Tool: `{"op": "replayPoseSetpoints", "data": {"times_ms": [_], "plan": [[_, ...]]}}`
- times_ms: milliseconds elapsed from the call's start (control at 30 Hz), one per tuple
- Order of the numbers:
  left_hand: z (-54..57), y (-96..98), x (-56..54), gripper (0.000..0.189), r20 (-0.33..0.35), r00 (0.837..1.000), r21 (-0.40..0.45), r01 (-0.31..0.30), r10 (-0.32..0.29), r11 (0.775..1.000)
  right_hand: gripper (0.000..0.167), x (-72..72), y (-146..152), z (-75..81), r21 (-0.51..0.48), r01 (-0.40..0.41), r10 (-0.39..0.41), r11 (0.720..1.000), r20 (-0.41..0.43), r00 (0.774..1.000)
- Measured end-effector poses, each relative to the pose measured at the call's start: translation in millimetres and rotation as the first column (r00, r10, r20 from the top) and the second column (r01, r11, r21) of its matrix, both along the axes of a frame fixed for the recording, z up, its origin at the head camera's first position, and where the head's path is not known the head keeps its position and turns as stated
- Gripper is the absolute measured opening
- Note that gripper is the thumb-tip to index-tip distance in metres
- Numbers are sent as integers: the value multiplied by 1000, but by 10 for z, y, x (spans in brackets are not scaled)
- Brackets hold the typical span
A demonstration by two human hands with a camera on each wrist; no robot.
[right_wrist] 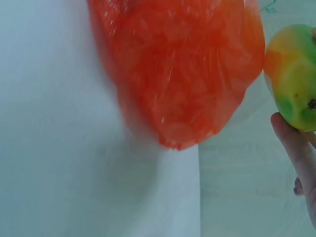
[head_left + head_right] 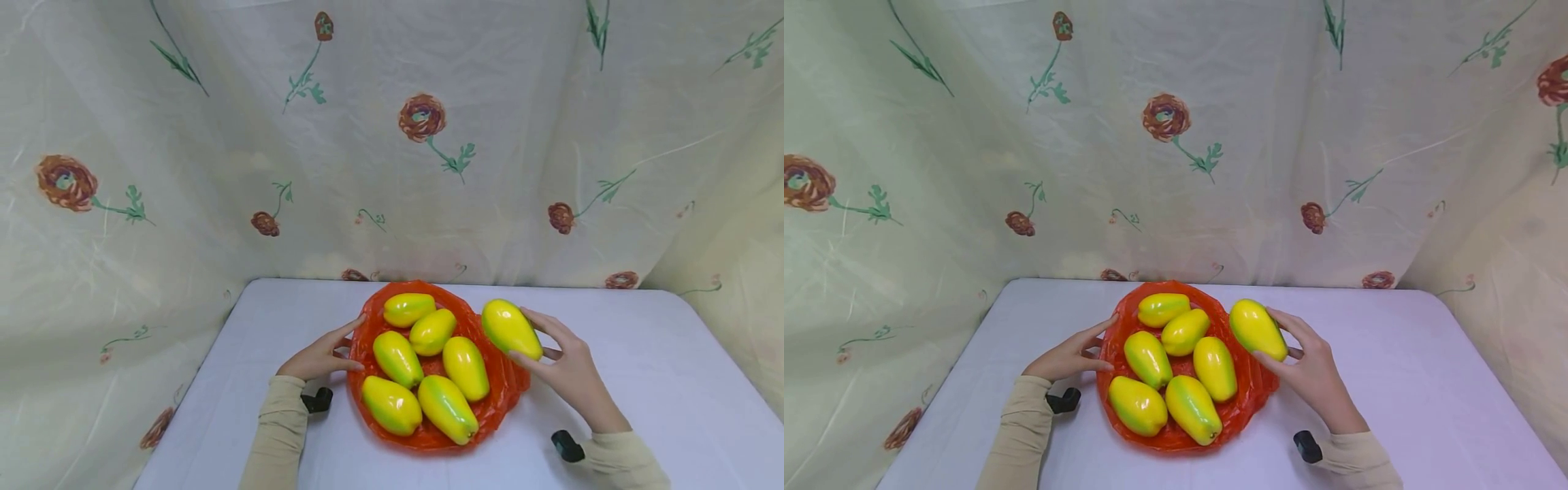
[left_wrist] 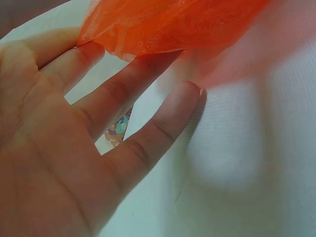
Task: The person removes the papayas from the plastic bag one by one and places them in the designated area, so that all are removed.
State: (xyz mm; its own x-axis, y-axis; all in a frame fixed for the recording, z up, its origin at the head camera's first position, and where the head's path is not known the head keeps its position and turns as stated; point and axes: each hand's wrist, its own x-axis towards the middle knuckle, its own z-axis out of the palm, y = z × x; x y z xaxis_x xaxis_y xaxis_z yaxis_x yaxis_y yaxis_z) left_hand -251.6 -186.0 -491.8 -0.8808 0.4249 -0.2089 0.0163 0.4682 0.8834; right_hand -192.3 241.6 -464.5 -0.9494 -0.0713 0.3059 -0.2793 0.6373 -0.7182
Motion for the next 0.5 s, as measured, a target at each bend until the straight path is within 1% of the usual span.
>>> {"op": "replayPoseSetpoints", "data": {"times_ms": [200,267,500], "plan": [[0,-4,-3,88,-1,1000,-10,3,-3,1000,75,-1,156,-91,13,33,-33,999,-27,999],[-3,-4,-2,88,2,1000,-12,-5,5,1000,76,0,205,-115,17,44,-43,999,-27,999],[-10,-2,-10,88,6,1000,-12,-16,16,1000,79,8,344,-201,24,75,-75,997,21,997]]}}
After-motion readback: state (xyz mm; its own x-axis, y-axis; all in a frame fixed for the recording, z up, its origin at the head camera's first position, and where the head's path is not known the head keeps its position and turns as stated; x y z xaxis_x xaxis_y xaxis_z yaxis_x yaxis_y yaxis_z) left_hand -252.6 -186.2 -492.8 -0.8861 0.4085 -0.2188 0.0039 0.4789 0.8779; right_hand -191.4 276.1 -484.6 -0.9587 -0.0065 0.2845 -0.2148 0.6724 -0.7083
